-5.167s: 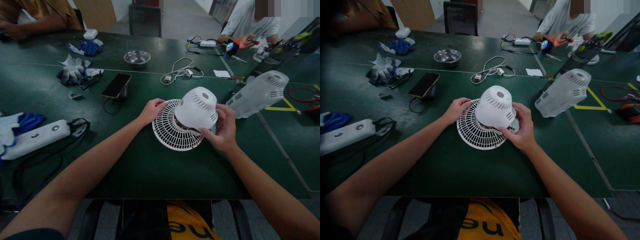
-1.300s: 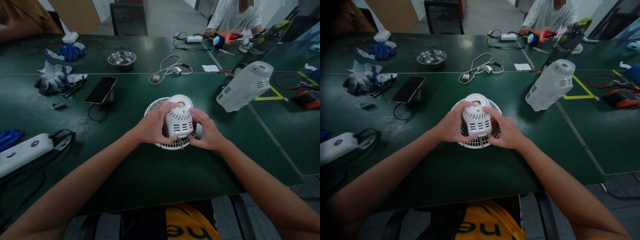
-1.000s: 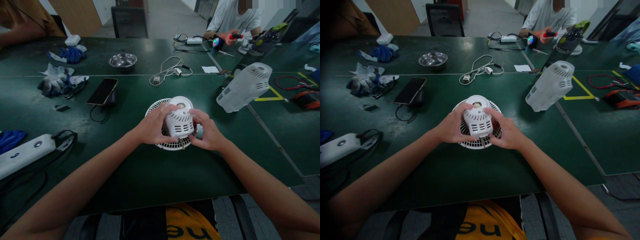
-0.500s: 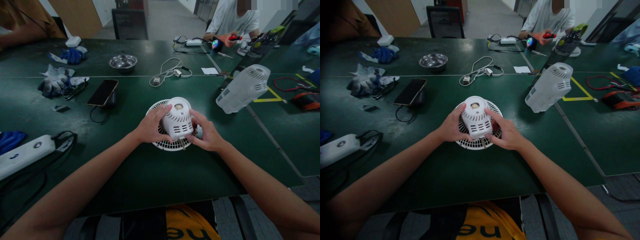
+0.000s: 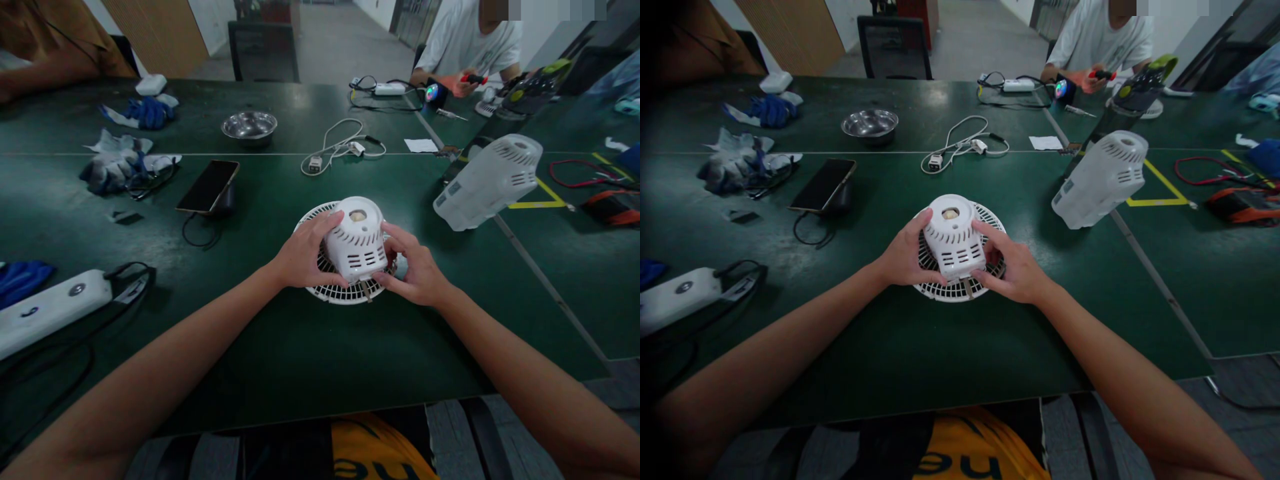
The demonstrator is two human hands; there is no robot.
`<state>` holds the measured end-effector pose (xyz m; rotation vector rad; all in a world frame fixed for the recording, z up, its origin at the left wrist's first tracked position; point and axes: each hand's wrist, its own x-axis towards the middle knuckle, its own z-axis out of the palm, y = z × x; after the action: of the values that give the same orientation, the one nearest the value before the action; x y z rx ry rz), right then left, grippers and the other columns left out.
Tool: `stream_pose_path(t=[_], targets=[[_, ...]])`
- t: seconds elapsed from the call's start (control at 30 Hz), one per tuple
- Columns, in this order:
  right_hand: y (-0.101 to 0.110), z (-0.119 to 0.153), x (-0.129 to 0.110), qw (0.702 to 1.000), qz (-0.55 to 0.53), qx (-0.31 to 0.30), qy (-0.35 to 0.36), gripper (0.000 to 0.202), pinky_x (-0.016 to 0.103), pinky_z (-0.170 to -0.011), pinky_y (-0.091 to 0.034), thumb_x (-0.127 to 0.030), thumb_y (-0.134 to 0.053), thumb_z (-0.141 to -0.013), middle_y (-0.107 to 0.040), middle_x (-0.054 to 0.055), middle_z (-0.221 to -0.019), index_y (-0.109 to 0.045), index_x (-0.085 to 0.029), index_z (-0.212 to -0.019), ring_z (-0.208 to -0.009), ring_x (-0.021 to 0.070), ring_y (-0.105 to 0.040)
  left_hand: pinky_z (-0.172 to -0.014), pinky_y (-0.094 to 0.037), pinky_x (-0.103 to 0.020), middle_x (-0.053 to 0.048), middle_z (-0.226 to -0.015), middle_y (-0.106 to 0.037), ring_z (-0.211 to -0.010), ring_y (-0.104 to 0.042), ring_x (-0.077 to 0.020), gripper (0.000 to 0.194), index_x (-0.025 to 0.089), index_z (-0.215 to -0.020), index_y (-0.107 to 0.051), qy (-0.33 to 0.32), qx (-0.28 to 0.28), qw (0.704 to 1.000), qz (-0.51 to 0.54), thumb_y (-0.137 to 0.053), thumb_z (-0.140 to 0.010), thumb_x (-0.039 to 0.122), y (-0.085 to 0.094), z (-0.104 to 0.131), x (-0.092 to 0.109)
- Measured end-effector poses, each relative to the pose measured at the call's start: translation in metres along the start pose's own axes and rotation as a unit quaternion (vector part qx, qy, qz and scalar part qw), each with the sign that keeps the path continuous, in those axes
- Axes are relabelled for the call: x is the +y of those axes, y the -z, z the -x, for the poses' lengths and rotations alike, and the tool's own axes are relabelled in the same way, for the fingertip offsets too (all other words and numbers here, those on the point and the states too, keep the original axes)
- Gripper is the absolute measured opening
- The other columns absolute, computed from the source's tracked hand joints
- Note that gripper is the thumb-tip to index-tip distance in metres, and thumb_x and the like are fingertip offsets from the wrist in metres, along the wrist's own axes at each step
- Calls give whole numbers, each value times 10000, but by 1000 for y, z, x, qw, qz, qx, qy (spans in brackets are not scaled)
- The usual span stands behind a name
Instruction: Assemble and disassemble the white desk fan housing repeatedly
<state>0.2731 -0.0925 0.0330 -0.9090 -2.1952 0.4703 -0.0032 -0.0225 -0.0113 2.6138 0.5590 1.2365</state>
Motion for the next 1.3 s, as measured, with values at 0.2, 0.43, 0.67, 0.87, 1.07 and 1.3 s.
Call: stream_pose_path(t=[0.2,0.43,0.67,0.87,1.07,1.3], targets=[[0,2,4,1000,5,0,-6,841,390,-660,-559,-396,-723,-880,-645,-3,-948,-262,-368,-1583,-709,190,-595,-1150,-384,-613,-193,-1570,-429,-1402,-471,-428,1296,296,-1632,-61,9,-11,1000,-7,-731,-656,823,2,1,1],[-1,-8,-9,991,97,70,64,852,512,-872,-573,-388,-726,-832,-511,89,-1336,-297,-416,-1568,-1111,318,-586,-1143,-391,-612,-195,-1572,-421,-1399,-470,-432,1250,299,-1624,-115,30,-25,999,-27,-699,-664,847,4,-2,9],[-8,-23,-36,982,151,115,13,688,587,-996,-521,-429,-662,-852,-406,96,-1449,-420,-382,-1495,-1268,392,-501,-1139,-385,-630,-204,-1554,-437,-1392,-475,-429,1152,277,-1615,-165,71,-16,995,-74,-661,-731,825,1,-8,35],[-10,-26,-39,978,160,137,-4,627,576,-980,-538,-395,-682,-854,-432,94,-1434,-480,-373,-1447,-1211,367,-539,-1120,-398,-634,-221,-1551,-431,-1393,-478,-431,1150,269,-1621,-124,60,-3,996,-73,-653,-754,810,-1,-8,37],[-12,-26,-43,977,168,127,-19,628,597,-991,-539,-385,-648,-882,-464,102,-1415,-453,-376,-1479,-1229,375,-546,-1126,-394,-630,-226,-1557,-421,-1395,-474,-431,1151,264,-1621,-128,60,-3,996,-69,-673,-755,791,0,-9,37],[-15,-23,-43,981,153,116,-40,619,585,-954,-567,-418,-592,-926,-479,97,-1404,-409,-387,-1516,-1177,352,-571,-1131,-391,-629,-208,-1556,-428,-1401,-467,-428,1129,278,-1618,-131,66,-11,995,-68,-665,-765,789,0,-10,37]])
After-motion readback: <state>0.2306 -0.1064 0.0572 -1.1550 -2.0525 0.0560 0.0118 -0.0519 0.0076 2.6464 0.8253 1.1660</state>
